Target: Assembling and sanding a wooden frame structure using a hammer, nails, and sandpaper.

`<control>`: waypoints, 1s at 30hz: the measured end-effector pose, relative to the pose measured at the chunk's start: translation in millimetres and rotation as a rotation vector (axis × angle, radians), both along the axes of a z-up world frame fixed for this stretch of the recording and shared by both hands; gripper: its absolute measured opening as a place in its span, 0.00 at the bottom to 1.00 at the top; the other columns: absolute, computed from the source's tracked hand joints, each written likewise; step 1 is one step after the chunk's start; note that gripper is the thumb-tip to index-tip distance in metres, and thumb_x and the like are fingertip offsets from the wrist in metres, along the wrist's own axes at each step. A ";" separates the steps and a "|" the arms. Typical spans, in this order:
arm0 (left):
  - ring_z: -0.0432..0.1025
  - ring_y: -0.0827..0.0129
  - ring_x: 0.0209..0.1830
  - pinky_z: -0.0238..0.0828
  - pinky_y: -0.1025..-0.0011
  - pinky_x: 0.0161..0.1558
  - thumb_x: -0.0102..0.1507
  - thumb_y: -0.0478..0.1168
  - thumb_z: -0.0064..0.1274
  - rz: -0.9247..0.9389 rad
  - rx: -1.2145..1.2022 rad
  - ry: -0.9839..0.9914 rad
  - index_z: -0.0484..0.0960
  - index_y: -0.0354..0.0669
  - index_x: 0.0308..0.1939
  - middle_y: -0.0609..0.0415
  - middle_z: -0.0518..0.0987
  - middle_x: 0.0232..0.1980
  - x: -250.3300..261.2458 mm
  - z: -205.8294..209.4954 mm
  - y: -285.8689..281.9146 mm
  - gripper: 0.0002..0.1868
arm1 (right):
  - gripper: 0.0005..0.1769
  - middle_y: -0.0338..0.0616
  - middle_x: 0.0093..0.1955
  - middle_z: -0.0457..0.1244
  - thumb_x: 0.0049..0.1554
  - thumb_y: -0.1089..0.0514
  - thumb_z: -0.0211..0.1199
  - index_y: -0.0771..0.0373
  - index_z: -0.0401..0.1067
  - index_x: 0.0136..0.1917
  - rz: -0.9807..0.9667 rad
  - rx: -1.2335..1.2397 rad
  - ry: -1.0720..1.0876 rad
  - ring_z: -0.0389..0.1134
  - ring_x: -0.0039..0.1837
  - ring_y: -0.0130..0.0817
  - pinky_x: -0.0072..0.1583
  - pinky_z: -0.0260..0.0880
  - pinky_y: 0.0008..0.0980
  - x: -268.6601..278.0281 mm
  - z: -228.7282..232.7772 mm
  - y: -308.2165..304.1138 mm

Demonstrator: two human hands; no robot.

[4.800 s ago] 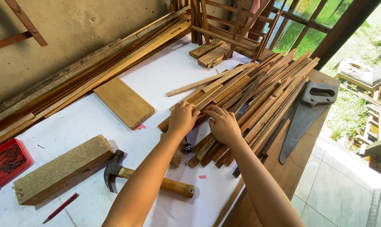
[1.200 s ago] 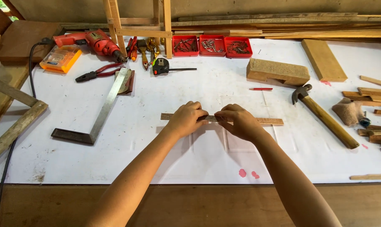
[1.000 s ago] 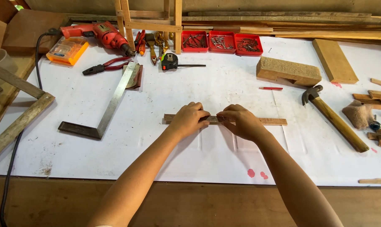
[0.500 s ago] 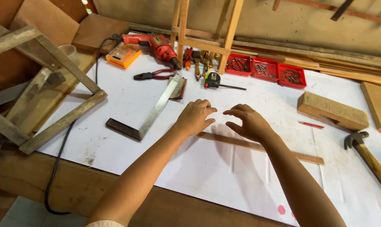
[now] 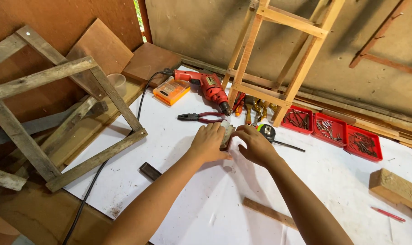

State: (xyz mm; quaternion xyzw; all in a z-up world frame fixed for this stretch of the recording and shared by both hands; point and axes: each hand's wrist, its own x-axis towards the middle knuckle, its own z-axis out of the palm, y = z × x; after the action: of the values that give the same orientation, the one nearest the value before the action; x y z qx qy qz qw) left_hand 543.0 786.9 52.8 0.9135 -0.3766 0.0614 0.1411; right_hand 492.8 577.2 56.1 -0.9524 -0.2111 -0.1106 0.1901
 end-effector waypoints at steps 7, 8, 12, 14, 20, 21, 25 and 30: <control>0.69 0.56 0.55 0.64 0.59 0.55 0.43 0.69 0.71 0.003 -0.068 -0.009 0.75 0.36 0.50 0.48 0.74 0.50 21.0 -26.6 -14.4 0.47 | 0.21 0.46 0.61 0.64 0.45 0.67 0.67 0.59 0.72 0.53 -0.022 0.045 0.036 0.66 0.65 0.48 0.65 0.68 0.41 42.0 -20.3 -0.9; 0.68 0.56 0.56 0.64 0.58 0.54 0.43 0.68 0.71 -0.010 -0.076 -0.025 0.76 0.36 0.49 0.47 0.74 0.50 21.9 -28.1 -14.9 0.46 | 0.22 0.46 0.61 0.64 0.45 0.66 0.68 0.60 0.72 0.55 -0.003 0.050 0.010 0.65 0.64 0.49 0.65 0.67 0.42 44.9 -23.8 0.0; 0.67 0.54 0.57 0.62 0.58 0.56 0.45 0.67 0.70 -0.078 -0.055 -0.072 0.78 0.36 0.45 0.45 0.74 0.50 19.0 -19.6 -12.5 0.41 | 0.23 0.44 0.61 0.65 0.47 0.63 0.69 0.59 0.73 0.57 0.043 0.039 -0.051 0.65 0.63 0.48 0.64 0.67 0.43 48.8 -30.0 -1.4; 0.68 0.55 0.55 0.63 0.58 0.55 0.45 0.64 0.70 -0.087 -0.095 -0.082 0.78 0.37 0.42 0.46 0.76 0.48 20.4 -21.3 -10.2 0.38 | 0.22 0.42 0.62 0.65 0.49 0.63 0.68 0.58 0.73 0.58 0.051 0.010 -0.053 0.65 0.63 0.46 0.63 0.67 0.43 47.6 -26.7 -2.3; 0.73 0.57 0.41 0.68 0.60 0.47 0.56 0.45 0.62 -0.121 -0.311 -0.172 0.78 0.42 0.34 0.51 0.79 0.35 20.1 -30.5 -11.8 0.13 | 0.18 0.40 0.63 0.65 0.55 0.59 0.67 0.55 0.74 0.59 0.007 -0.009 -0.117 0.64 0.64 0.45 0.62 0.64 0.44 43.6 -18.1 -3.3; 0.74 0.57 0.38 0.69 0.60 0.44 0.57 0.41 0.59 -0.113 -0.389 -0.247 0.77 0.42 0.33 0.51 0.78 0.33 18.9 -29.6 -12.4 0.09 | 0.17 0.40 0.63 0.65 0.55 0.58 0.66 0.55 0.74 0.59 -0.005 0.018 -0.140 0.63 0.64 0.45 0.63 0.63 0.43 42.7 -16.8 -2.3; 0.75 0.56 0.37 0.72 0.59 0.43 0.60 0.39 0.56 -0.125 -0.535 -0.265 0.76 0.40 0.36 0.50 0.80 0.33 20.2 -24.2 -10.2 0.07 | 0.16 0.40 0.64 0.65 0.57 0.59 0.65 0.54 0.74 0.59 -0.040 0.034 -0.214 0.63 0.65 0.44 0.63 0.61 0.43 35.9 -8.8 -1.9; 0.79 0.49 0.40 0.75 0.54 0.41 0.68 0.41 0.51 -0.004 -0.723 0.056 0.74 0.39 0.48 0.44 0.83 0.40 17.3 -17.6 -9.0 0.09 | 0.14 0.39 0.62 0.66 0.57 0.60 0.65 0.57 0.73 0.57 -0.083 0.006 -0.371 0.64 0.67 0.44 0.69 0.57 0.48 22.4 3.7 -4.4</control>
State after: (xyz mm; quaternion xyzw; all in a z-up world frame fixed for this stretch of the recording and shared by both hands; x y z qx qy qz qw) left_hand 560.4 777.9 35.2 0.8052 -0.3282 0.1656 0.4653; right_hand 515.2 572.8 59.8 -0.9230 -0.2027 -0.2927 0.1459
